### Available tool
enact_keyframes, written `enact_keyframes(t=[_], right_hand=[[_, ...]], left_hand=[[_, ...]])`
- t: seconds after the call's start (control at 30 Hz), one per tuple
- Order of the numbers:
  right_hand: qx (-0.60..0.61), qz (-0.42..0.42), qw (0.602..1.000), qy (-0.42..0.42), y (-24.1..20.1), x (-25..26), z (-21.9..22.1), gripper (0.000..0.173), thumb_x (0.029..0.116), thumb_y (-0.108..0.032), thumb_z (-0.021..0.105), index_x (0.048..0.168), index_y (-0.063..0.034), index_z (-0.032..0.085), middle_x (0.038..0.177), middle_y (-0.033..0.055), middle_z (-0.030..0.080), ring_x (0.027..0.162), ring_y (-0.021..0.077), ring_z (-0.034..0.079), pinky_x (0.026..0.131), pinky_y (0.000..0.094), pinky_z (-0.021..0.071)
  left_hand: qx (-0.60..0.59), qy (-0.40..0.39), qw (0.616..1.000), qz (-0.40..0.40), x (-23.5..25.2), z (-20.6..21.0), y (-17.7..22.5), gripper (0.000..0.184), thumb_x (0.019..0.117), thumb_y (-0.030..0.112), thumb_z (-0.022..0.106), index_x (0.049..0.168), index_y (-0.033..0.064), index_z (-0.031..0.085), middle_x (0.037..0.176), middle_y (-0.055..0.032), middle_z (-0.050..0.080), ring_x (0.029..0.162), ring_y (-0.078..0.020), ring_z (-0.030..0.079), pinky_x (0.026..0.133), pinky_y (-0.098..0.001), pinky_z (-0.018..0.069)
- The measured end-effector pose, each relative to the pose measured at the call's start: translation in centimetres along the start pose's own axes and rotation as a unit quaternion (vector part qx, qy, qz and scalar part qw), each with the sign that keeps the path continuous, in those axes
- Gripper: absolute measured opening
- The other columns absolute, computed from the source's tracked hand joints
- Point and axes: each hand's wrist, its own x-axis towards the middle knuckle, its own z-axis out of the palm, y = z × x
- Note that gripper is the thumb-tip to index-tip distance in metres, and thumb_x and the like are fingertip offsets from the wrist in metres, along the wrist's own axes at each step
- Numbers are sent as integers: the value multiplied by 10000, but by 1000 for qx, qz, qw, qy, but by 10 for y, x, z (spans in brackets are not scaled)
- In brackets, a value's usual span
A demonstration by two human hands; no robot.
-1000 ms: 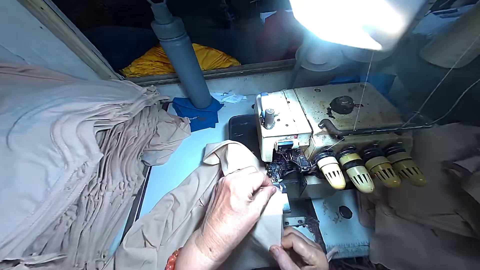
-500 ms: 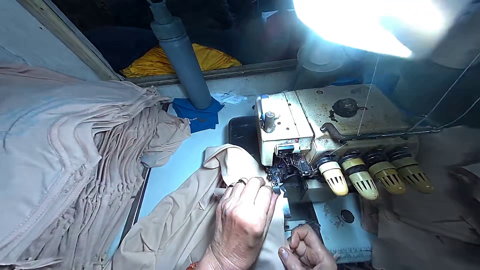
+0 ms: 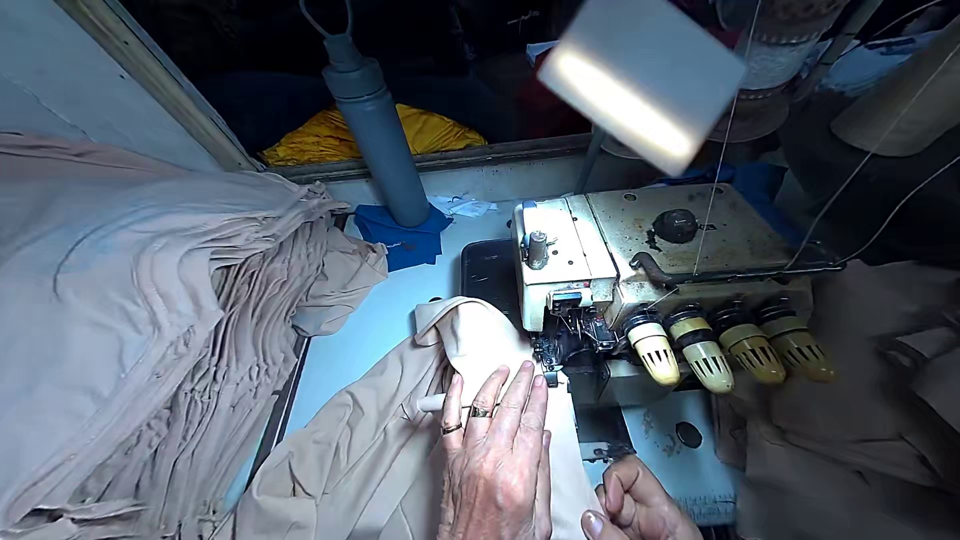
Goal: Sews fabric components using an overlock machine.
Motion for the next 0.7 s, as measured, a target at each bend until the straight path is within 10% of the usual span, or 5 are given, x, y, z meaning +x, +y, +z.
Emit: enact_keyframes(t=[0.37, 0.5, 0.63, 0.7], right_hand=[[-139, -36, 988, 53, -15, 52, 14, 221, 816, 44, 660, 864, -127, 528, 578, -130, 458, 478, -68, 409, 445, 104, 338], [-157, -63, 983, 69, -13, 54, 15, 207, 815, 29, 671, 840, -128, 539, 558, -126, 452, 458, -61, 414, 429, 106, 354], [-149, -87, 982, 76, -6, 54, 15, 210, 804, 20, 679, 830, -141, 547, 564, -133, 470, 459, -66, 421, 425, 101, 361], [-145, -86, 982, 85, -6, 54, 17, 220, 798, 16, 681, 809, -155, 542, 555, -140, 458, 451, -69, 408, 418, 100, 349]], left_hand=[[12, 13, 999, 30, 47, 16, -40, 420, 1044, 298, 411, 1183, 124, 768, 1388, -28, 667, 1377, -247, 558, 1167, -705, 246], [-53, 150, 987, -6, 44, 14, -53, 300, 1001, 180, 534, 1135, 89, 787, 1240, -74, 736, 1293, -250, 618, 1192, -595, 305], [10, 130, 973, -189, -25, -23, -90, 441, 899, 282, 681, 1256, 24, 696, 824, -1, 727, 640, -80, 636, 613, -296, 554], [21, -51, 940, -337, -69, -53, -103, 593, 867, 328, 763, 1334, -15, 637, 779, -160, 706, 639, -358, 665, 630, -594, 546]])
